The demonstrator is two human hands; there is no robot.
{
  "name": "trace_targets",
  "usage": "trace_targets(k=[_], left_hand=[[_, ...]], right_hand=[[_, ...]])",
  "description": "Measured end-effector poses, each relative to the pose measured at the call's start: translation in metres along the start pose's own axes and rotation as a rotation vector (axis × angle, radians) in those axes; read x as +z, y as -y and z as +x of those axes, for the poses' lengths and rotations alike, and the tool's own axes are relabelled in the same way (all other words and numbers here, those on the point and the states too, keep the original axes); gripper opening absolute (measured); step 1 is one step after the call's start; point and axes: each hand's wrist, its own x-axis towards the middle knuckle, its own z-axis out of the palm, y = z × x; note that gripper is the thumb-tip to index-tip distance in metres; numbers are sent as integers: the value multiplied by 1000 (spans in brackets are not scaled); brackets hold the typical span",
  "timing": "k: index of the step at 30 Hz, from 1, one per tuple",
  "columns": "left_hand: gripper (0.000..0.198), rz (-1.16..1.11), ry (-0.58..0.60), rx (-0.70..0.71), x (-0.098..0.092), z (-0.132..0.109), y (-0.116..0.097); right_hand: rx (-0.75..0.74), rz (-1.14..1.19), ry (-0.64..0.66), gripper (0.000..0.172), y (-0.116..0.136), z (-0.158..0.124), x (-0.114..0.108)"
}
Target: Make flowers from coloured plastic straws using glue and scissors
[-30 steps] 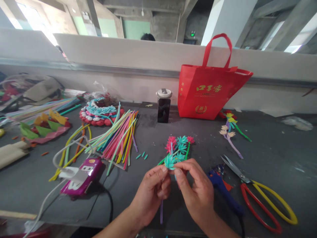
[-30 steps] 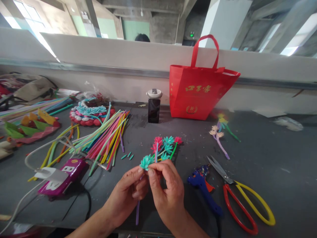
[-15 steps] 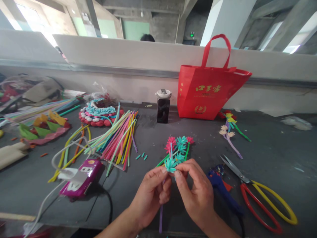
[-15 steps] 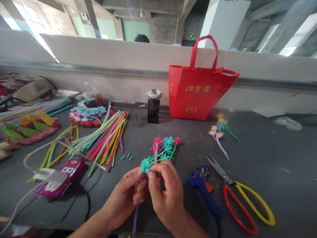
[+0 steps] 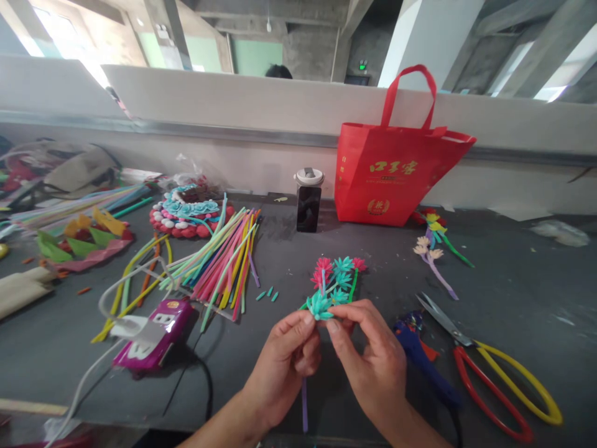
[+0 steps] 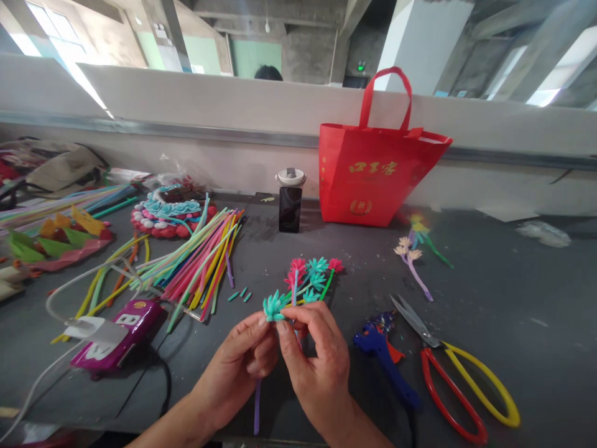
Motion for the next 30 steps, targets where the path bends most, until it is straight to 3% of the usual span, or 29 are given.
trace_targets(k=[10,30], left_hand=[[32,49,10,-3,1,-1,2],[33,41,-6,2,1,0,1]], right_hand=[[-16,27,5,11,2,2,-3],[91,111,48,11,-1,0,-2]])
